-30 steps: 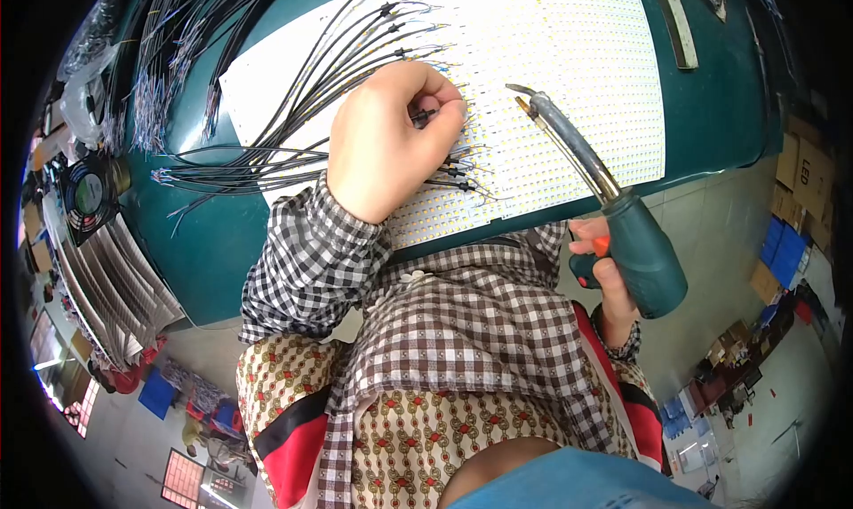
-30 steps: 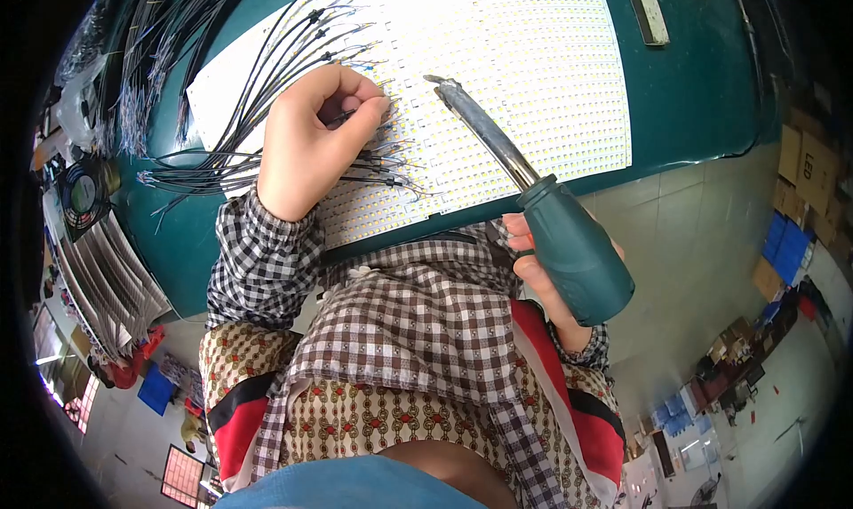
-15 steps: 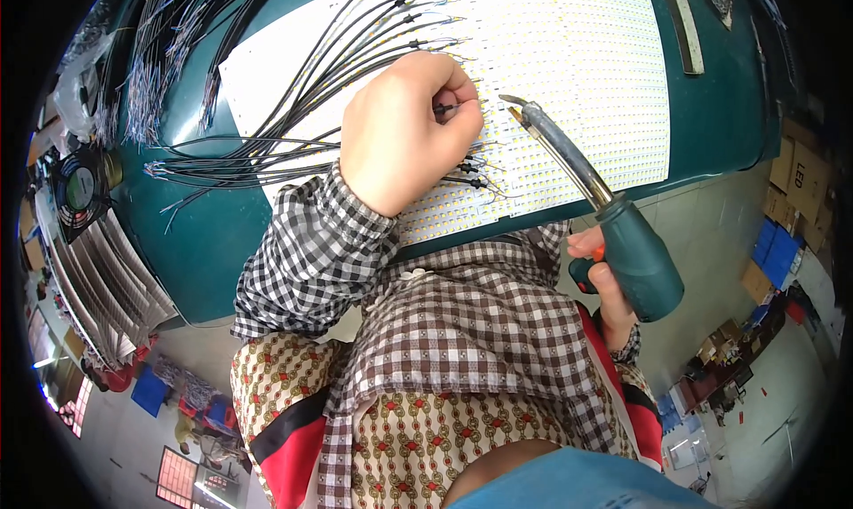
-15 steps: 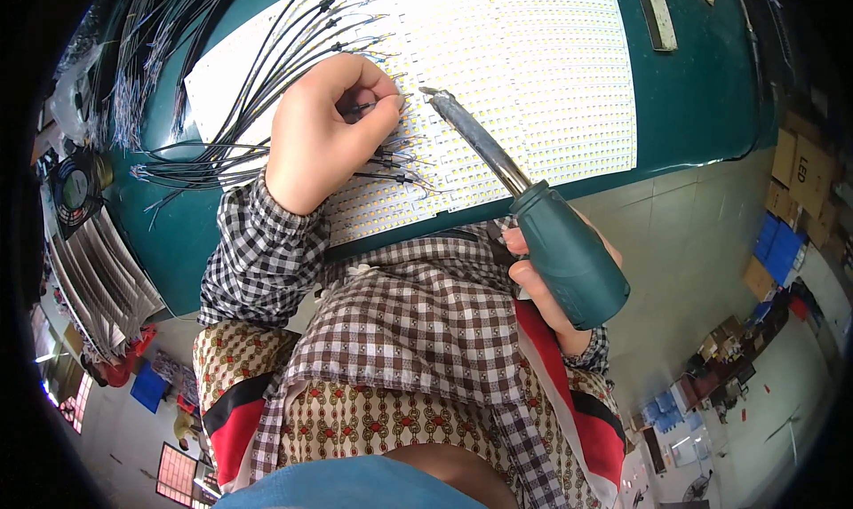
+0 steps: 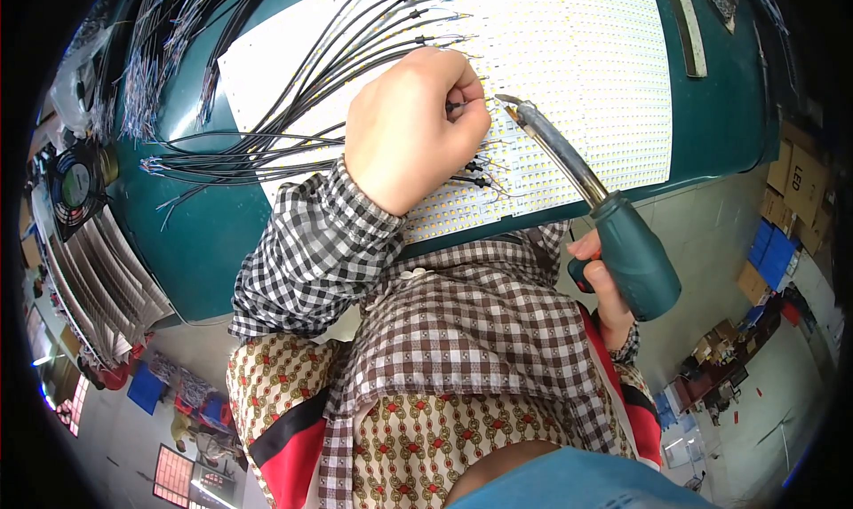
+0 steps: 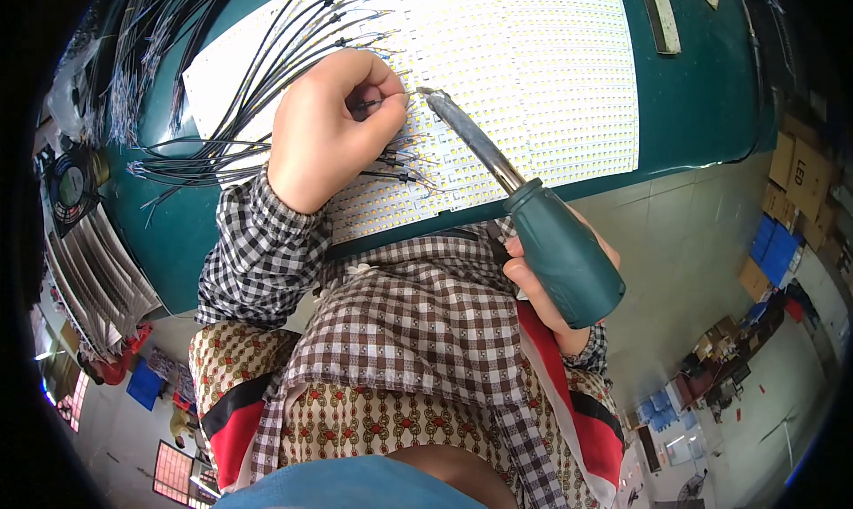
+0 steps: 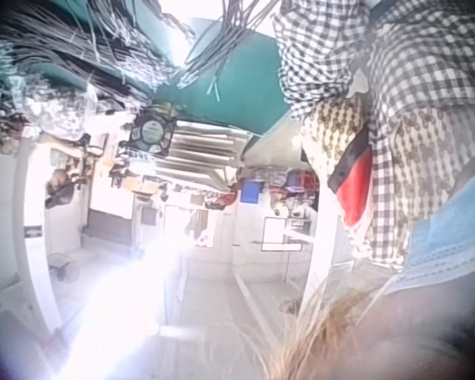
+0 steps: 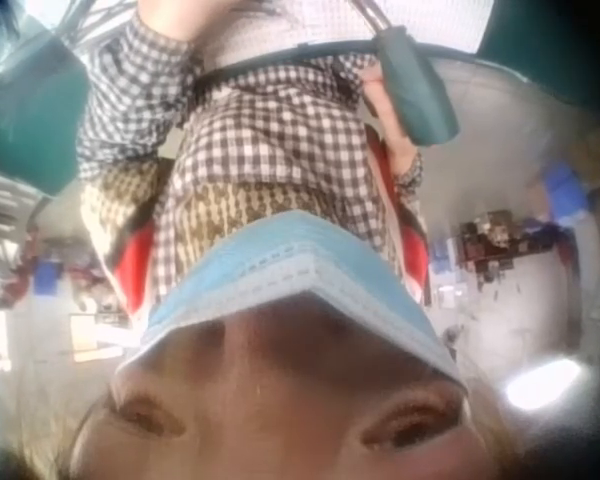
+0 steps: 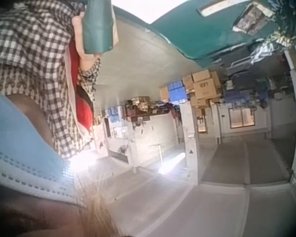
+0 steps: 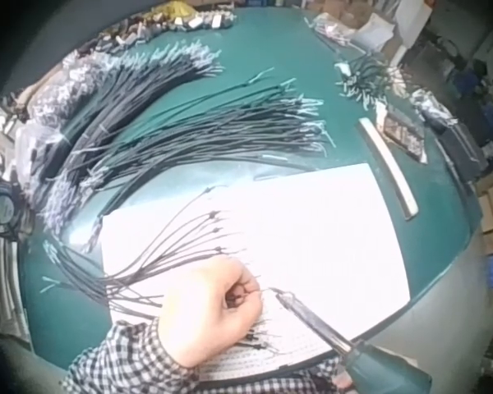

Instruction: The person solders electrical wires onto an LED light panel assembly using a soldering iron.

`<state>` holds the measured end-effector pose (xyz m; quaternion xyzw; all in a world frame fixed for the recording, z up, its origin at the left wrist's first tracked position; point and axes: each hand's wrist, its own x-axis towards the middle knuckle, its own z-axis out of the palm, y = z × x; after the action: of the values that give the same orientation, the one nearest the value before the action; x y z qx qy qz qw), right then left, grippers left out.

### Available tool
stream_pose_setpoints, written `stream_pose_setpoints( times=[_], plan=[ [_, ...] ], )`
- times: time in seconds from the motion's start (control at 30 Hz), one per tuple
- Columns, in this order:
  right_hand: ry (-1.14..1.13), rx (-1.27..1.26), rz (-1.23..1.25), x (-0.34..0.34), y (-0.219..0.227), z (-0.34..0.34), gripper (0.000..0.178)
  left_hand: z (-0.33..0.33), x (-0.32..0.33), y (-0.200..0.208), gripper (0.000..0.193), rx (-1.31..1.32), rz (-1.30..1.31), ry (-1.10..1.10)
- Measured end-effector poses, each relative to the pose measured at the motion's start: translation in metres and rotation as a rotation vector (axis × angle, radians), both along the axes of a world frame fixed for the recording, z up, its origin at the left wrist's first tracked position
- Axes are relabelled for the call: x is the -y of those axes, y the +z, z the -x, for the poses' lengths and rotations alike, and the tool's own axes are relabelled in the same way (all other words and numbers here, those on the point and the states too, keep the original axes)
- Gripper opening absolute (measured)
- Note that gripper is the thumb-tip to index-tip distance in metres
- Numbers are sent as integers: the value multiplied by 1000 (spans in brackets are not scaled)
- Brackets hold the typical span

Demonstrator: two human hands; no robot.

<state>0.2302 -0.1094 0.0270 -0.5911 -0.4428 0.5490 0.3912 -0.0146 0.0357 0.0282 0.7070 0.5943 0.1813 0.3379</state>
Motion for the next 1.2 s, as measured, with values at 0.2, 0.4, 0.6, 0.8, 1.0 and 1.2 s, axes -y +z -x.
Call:
stream_pose_setpoints(
  times=[0.2,0.4,0.6,0.8,1.0,1.2],
  plan=[
    [40,71,-18,-4,1,-1,61,0,-1,-1,7,-15,-15,-7],
    [51,66,13,-7,3,-2,61,-1,-3,0,6,-17,-28,-9],
    [7,24,73,-5,6,-1,61,-1,-4,-1,7,-14,-18,-7],
    [51,0,-43,-13,9,-2,41,-1,-4,1,8,-16,-7,1],
    [10,-52,-82,-15,10,1,33,-3,-5,3,7,10,12,25],
    [15,-14,-26,-13,15,4,34,5,-1,6,8,87,-8,7]
  ],
)
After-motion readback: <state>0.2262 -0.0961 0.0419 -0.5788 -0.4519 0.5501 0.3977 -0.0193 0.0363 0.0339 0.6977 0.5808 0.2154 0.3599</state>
